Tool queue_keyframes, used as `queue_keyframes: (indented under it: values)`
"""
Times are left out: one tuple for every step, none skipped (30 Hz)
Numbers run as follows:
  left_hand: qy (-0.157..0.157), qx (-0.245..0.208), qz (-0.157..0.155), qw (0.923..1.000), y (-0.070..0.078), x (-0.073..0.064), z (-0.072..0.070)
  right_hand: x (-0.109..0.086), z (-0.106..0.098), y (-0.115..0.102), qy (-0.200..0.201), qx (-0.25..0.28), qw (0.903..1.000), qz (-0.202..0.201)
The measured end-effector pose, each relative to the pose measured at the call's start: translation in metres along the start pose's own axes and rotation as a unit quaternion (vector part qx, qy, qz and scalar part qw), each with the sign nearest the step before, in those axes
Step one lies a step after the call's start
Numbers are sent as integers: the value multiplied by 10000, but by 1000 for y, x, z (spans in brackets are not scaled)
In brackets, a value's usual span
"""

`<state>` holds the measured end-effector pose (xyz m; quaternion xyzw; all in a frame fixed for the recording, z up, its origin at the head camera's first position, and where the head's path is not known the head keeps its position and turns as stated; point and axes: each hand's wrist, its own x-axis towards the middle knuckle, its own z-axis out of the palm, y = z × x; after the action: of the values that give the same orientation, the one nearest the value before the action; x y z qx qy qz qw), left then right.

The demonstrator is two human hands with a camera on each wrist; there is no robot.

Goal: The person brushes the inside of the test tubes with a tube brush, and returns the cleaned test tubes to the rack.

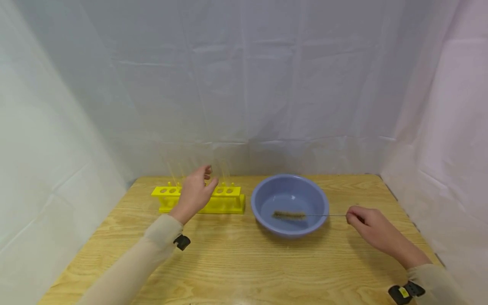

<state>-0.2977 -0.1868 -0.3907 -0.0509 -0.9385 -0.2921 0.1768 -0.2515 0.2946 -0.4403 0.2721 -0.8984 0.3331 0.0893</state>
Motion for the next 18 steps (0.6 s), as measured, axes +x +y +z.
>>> queue_keyframes:
  values:
    - [-21,-53,-21,10000,0,1,1,0,0,-1,-2,13,10000,22]
    - [-33,-109,-44,9999,1,2,2,0,0,-1,2,33,10000,39]
    - [-42,-168,-77,9998,1,2,3,0,0,-2,-1,40,10000,40]
    - [-46,-236,-93,9997,1,3,4,0,0,-2,-7,36,10000,37]
    - [-36,-320,-96,9994,0,4,5,0,0,-3,0,26,10000,26]
    - [-35,-400,-91,9992,0,4,6,0,0,-3,13,23,10000,13]
    - [-25,-457,-76,9989,-1,5,6,1,0,-3,24,24,10000,9]
    - [-7,-498,-67,9987,-2,6,7,1,0,-3,21,26,10000,9]
    - [12,-555,-46,9984,-3,6,8,1,0,-2,26,9,10000,-1]
    - [35,-609,-15,9981,-3,6,8,1,0,-2,35,-11,10000,-13]
    - [48,-655,8,9978,-4,7,8,1,0,-2,47,-21,10000,-33]
    - [54,-688,24,9976,-4,7,8,1,0,-2,50,-31,10000,-50]
    - [65,-721,37,9974,-4,7,9,1,0,-3,59,-43,10000,-60]
    - [57,-774,36,9970,-4,7,9,1,-1,-3,62,-67,9999,-91]
    - [55,-824,41,9966,-3,7,9,1,-1,-3,65,-96,9999,-125]
    - [58,-863,27,9963,-3,6,9,1,-1,-3,62,-106,9998,-149]
    - [59,-908,8,9958,-3,6,9,1,-1,-2,50,-103,9998,-165]
    - [77,-943,-4,9955,-2,6,8,2,-1,-2,37,-117,9998,-176]
